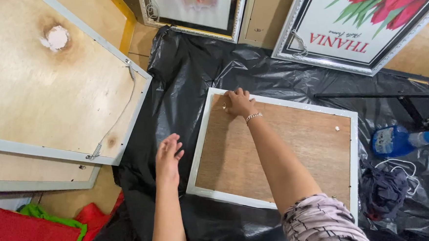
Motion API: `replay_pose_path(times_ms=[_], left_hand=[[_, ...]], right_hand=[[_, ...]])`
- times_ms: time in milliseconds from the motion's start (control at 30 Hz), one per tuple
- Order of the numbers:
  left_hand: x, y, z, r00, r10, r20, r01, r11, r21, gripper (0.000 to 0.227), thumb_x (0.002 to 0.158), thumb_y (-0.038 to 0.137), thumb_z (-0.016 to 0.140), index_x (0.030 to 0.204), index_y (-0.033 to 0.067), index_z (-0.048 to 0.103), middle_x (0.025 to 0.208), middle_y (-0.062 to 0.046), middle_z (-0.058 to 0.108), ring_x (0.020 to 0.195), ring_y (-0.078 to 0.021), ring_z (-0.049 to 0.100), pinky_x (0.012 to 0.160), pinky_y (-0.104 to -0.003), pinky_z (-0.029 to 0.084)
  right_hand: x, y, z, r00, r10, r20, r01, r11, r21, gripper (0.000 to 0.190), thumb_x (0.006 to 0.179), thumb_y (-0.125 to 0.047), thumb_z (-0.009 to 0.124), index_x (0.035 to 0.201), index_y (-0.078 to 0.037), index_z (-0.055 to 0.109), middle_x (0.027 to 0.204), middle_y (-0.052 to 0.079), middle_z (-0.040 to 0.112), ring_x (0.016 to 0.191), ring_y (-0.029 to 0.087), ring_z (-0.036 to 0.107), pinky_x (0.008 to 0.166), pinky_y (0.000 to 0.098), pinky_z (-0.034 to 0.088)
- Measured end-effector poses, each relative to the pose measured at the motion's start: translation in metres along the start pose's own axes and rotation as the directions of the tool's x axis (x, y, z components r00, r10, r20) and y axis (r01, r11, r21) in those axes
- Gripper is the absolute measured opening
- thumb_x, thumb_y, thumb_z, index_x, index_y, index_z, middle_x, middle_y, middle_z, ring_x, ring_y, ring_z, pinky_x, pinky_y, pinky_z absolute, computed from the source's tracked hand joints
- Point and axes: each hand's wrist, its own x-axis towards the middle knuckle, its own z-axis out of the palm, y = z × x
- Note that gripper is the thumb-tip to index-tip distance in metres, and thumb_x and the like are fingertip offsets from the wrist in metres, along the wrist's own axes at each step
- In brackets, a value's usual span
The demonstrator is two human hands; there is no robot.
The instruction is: Attaching a hanging cord to the back of a picture frame by threading it through eyelets and tying knots.
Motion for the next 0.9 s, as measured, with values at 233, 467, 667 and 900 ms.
replay_pose_path(times_ms=[233, 467, 667, 900], left_hand=[[0.014, -0.014, -0.01, 1.0, -0.003, -0.024, 0.002, 1.0, -0.019, 0.023, 0.104, 0.023, 0.058, 0.124, 0.0138, 0.065, 0.127, -0.003, 0.068, 0.1, -0.0099, 0.062, 0.08, -0.022, 0.054], [-0.006, 0.025, -0.021, 0.999, 0.035, -0.001, -0.034, 0.975, -0.218, 0.019, 0.102, 0.02, 0.058, 0.12, 0.017, 0.063, 0.127, -0.001, 0.07, 0.1, -0.0078, 0.067, 0.082, -0.023, 0.055], [-0.018, 0.038, -0.016, 0.995, 0.094, 0.024, -0.087, 0.973, -0.212, 0.023, 0.102, 0.021, 0.059, 0.123, 0.0129, 0.063, 0.125, -0.003, 0.07, 0.097, -0.0077, 0.066, 0.081, -0.023, 0.055], [-0.024, -0.019, 0.028, 0.971, 0.014, 0.24, -0.063, 0.979, 0.196, 0.037, 0.1, 0.027, 0.062, 0.133, 0.0117, 0.062, 0.139, -0.012, 0.058, 0.126, -0.0225, 0.053, 0.1, -0.038, 0.048]], right_hand=[[0.01, 0.0, 0.01, 1.0, 0.01, -0.023, -0.011, 0.999, -0.035, 0.057, 0.088, -0.044, 0.074, 0.139, -0.039, 0.049, 0.14, -0.002, 0.044, 0.141, 0.026, 0.033, 0.105, 0.0754, 0.039], [0.002, 0.004, 0.007, 0.998, -0.052, -0.04, 0.05, 0.997, -0.064, 0.056, 0.092, -0.046, 0.071, 0.141, -0.04, 0.044, 0.139, -0.002, 0.044, 0.14, 0.027, 0.035, 0.104, 0.0775, 0.039], [0.014, 0.013, 0.019, 0.995, -0.065, -0.077, 0.064, 0.998, -0.021, 0.058, 0.089, -0.045, 0.076, 0.139, -0.039, 0.046, 0.136, -0.003, 0.047, 0.138, 0.026, 0.038, 0.104, 0.0769, 0.04], [0.015, 0.012, 0.01, 0.998, -0.051, -0.035, 0.052, 0.999, 0.011, 0.055, 0.09, -0.039, 0.077, 0.139, -0.035, 0.052, 0.139, -0.003, 0.049, 0.14, 0.025, 0.038, 0.106, 0.0739, 0.041]])
